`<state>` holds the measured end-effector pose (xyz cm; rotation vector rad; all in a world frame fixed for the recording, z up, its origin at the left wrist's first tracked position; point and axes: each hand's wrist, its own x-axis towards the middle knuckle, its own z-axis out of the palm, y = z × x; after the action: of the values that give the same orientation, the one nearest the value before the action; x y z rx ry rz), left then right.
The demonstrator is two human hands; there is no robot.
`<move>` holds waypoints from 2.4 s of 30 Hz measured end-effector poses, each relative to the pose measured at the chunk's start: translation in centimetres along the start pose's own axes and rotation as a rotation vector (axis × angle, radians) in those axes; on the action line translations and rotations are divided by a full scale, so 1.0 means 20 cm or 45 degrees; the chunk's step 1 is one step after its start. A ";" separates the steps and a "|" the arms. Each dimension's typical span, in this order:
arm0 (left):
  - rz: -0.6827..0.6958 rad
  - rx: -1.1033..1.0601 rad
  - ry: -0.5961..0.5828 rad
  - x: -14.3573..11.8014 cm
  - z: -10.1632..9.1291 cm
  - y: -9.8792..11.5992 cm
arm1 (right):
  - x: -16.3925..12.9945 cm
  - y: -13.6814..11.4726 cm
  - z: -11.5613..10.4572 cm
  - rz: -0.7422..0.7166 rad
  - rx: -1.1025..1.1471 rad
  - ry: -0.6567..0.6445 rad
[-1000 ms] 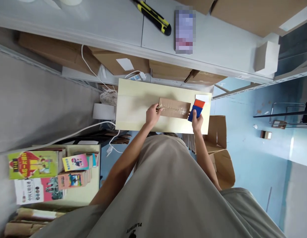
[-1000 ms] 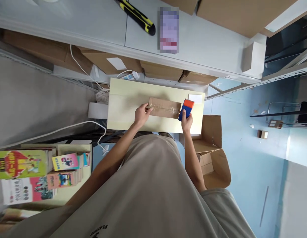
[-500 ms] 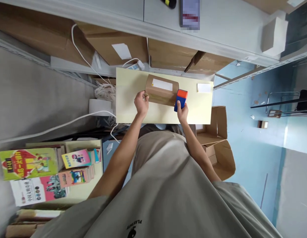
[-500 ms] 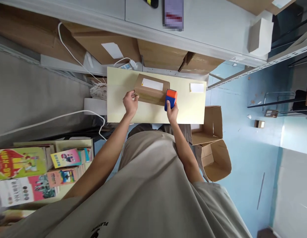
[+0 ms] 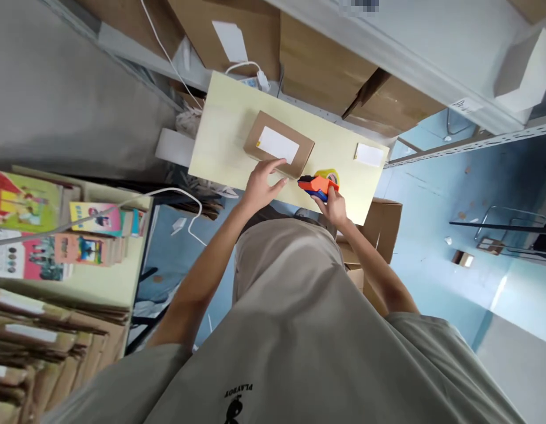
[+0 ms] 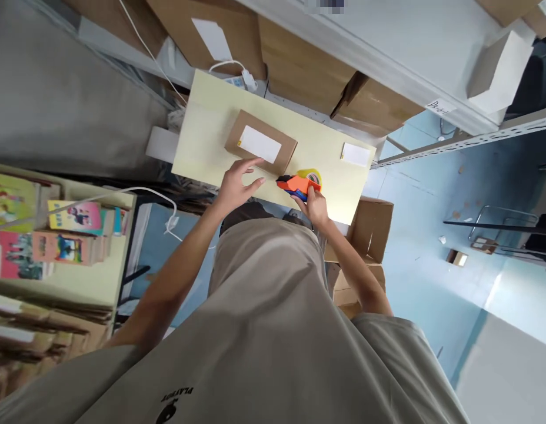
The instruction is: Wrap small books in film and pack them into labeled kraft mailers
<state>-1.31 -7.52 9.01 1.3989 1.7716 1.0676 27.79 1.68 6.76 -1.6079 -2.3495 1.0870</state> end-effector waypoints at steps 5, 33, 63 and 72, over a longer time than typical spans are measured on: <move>0.058 -0.053 0.057 -0.14 0.18 0.20 | -0.02 0.17 -0.15 -0.331 -0.106 -0.167; -0.265 -0.088 0.489 -0.33 0.81 -0.16 | 0.02 0.26 -0.45 -0.638 -0.959 -0.759; -0.431 -0.346 0.988 0.11 0.86 -0.67 | 0.34 0.19 0.07 -0.345 -0.978 -0.463; -0.550 -0.670 0.995 0.16 0.81 -0.72 | 0.25 0.14 0.11 -0.238 -1.017 -0.437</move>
<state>5.19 -2.50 -11.23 0.2501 1.9439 1.7904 26.78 5.33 1.98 -1.3840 -3.3646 0.4065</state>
